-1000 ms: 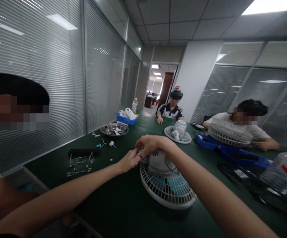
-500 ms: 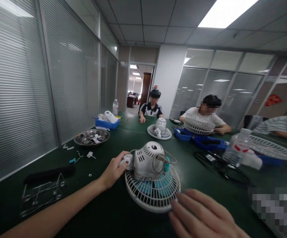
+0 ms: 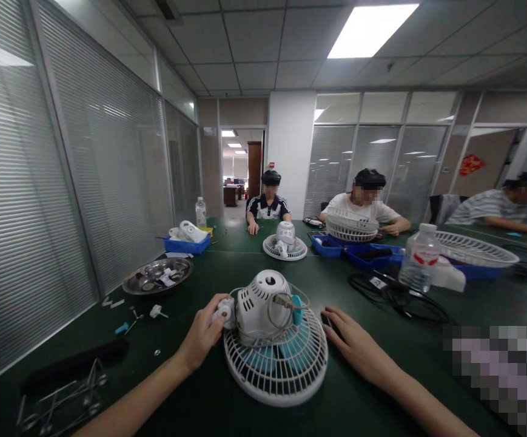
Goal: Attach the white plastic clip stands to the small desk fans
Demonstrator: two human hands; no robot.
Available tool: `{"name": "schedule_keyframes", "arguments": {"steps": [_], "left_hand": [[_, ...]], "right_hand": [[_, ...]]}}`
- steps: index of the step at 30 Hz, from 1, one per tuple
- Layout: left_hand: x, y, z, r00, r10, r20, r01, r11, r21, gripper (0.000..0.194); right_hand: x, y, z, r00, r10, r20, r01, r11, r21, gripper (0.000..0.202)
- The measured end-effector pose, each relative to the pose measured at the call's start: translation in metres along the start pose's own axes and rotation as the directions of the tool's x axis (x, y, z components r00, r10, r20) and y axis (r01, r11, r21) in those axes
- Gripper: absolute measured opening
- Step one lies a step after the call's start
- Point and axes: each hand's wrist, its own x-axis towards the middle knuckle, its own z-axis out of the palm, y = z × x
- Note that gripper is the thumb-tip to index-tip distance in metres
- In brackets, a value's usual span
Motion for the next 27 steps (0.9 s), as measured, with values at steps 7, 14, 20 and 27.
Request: {"name": "schedule_keyframes", "arguments": {"steps": [7, 14, 20, 27], "left_hand": [[-0.001, 0.005, -0.004, 1.000, 0.023, 0.011, -0.024, 0.997, 0.068, 0.046], [-0.003, 0.006, -0.001, 0.999, 0.035, -0.022, -0.033, 0.996, 0.081, 0.046], [-0.003, -0.003, 0.000, 1.000, 0.018, -0.009, -0.018, 0.998, 0.055, 0.048], [-0.005, -0.002, 0.000, 0.999, 0.031, -0.035, -0.030, 0.998, 0.047, 0.044]], "right_hand": [[0.001, -0.004, 0.001, 1.000, -0.019, 0.008, 0.020, 0.999, -0.040, 0.054], [0.002, -0.002, 0.004, 0.999, -0.034, 0.015, 0.035, 0.997, -0.070, 0.055], [0.004, 0.004, 0.009, 0.995, -0.098, -0.017, 0.095, 0.989, -0.114, 0.052], [0.008, 0.014, 0.014, 0.990, -0.137, -0.024, 0.133, 0.985, -0.113, 0.052]]}}
